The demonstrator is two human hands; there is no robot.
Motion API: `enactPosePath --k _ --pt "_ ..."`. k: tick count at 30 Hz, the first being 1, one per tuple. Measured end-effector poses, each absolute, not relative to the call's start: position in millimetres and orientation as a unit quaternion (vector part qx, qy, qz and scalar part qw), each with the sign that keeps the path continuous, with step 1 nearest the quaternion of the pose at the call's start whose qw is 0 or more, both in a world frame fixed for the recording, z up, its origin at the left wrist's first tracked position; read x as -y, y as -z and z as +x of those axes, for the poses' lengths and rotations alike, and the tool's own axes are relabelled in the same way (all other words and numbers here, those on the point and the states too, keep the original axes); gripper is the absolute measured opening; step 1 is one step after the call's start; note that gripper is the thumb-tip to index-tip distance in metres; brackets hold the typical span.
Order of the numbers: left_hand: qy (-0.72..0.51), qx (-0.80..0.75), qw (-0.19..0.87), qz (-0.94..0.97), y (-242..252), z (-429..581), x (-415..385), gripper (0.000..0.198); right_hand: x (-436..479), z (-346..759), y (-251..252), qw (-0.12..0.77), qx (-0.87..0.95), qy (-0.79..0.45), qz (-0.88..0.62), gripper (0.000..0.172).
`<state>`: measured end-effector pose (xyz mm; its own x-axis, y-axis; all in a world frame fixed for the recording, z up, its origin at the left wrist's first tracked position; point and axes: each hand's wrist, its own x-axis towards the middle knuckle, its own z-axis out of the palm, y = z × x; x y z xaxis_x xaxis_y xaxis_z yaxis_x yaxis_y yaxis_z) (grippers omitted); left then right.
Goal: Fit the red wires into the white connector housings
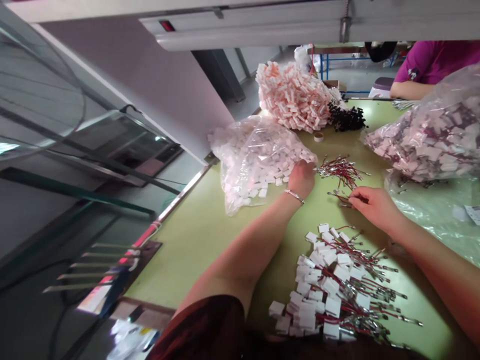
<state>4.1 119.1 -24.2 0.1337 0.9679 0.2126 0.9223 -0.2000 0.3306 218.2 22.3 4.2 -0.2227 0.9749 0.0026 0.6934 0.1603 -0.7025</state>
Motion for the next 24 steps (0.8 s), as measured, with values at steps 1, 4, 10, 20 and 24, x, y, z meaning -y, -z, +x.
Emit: enactPosePath --k 1,4,10,20,24 --pt "-0.198 -0.624 0.061 0.753 26 4 -119 0.029 -22 219 -5 0.239 0.721 -0.297 -0.579 0.015" --pt "-0.245 -0.610 0.096 0.747 26 -2 -116 0.027 -22 221 -9 0.233 0.727 -0.284 -0.580 0.018" --pt "-0.387 -0.555 0.487 0.553 12 -10 -69 0.039 -18 214 -15 0.229 0.737 -0.306 -0.558 0.018" --pt "-0.399 -0.409 0.733 0.369 0 5 -29 0.020 -8 206 -17 0.216 0.744 -0.372 -0.511 0.022" --pt "-0.385 -0.414 0.728 0.387 1 1 -31 0.022 -7 206 -18 0.218 0.754 -0.360 -0.505 0.022"
